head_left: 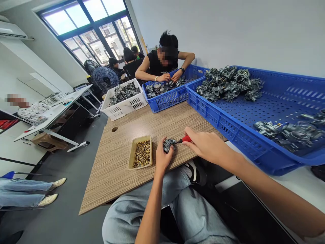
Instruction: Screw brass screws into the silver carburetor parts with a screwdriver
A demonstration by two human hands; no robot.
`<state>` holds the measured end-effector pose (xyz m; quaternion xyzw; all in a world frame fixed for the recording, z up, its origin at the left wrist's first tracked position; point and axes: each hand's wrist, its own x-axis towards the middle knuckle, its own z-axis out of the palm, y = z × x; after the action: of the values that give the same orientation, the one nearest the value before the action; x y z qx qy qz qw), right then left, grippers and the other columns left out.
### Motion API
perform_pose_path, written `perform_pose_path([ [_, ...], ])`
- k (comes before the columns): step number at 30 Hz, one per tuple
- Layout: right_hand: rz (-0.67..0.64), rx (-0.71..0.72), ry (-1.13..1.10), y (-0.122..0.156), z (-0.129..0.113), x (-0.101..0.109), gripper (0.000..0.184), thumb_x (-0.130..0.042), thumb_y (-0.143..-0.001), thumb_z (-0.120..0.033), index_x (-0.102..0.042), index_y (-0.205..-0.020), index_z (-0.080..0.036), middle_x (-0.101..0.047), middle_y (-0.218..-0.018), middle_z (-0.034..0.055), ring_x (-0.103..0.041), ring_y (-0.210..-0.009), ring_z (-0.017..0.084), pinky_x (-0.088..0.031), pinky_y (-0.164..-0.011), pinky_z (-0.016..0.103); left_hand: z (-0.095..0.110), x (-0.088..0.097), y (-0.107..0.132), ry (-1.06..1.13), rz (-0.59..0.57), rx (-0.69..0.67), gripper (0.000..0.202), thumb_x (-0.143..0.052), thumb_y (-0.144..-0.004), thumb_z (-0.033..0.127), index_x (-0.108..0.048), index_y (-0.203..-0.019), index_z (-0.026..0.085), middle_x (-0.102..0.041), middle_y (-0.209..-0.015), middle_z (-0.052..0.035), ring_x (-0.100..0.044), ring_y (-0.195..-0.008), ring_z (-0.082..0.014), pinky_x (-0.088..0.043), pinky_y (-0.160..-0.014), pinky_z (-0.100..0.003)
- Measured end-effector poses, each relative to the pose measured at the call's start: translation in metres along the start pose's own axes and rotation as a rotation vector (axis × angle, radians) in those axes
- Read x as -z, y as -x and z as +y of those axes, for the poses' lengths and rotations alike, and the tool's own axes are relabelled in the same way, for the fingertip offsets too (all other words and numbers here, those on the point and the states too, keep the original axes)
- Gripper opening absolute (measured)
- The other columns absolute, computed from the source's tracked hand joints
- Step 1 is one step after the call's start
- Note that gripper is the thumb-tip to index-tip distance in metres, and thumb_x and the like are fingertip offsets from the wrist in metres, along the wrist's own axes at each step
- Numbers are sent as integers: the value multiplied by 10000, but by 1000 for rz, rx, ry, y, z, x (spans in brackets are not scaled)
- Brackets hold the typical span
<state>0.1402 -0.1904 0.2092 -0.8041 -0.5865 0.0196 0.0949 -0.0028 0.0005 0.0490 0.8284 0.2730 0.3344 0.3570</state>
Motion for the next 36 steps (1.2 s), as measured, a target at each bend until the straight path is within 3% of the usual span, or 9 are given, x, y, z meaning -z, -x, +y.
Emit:
perform_pose_path([
  [9,10,113,-188,6,7,-1,117,-441,-1088,-191,-460,-1197,-227,-762,-1053,62,-768,-941,258,-343,-659,296,2,0,0,7,6,-27,510,-664,-933,286,-578,-1430,212,-693,-1383,-110,-648,-1282,-258,-487,-1149,-424],
  [19,-19,10,12,-3,1,-8,201,-403,-1139,-339,-460,-1249,-182,-780,-923,97,-772,-810,297,-253,-581,312,-1,0,1,3,10,-20,504,-661,-937,281,-573,-1430,216,-687,-1392,-108,-643,-1293,-256,-481,-1163,-427],
  [24,-12,8,-2,-2,1,-7,187,-408,-1146,-349,-463,-1227,-190,-781,-917,86,-772,-803,284,-245,-579,309,0,0,1,-10,3,-10,508,-660,-939,290,-571,-1435,220,-690,-1386,-108,-648,-1283,-253,-484,-1157,-418],
  [30,37,107,-138,5,8,-5,186,-472,-1084,-221,-451,-1269,-227,-768,-1077,71,-769,-953,273,-322,-646,300,2,1,1,-8,7,-14,495,-661,-944,301,-580,-1427,227,-694,-1384,-102,-653,-1275,-257,-490,-1146,-423],
  [36,-5,72,-126,4,8,-1,146,-434,-1057,-157,-469,-1187,-213,-742,-972,61,-751,-851,256,-285,-613,308,1,0,1,-5,7,-23,495,-663,-941,300,-581,-1423,225,-701,-1361,-101,-657,-1246,-253,-496,-1130,-419],
])
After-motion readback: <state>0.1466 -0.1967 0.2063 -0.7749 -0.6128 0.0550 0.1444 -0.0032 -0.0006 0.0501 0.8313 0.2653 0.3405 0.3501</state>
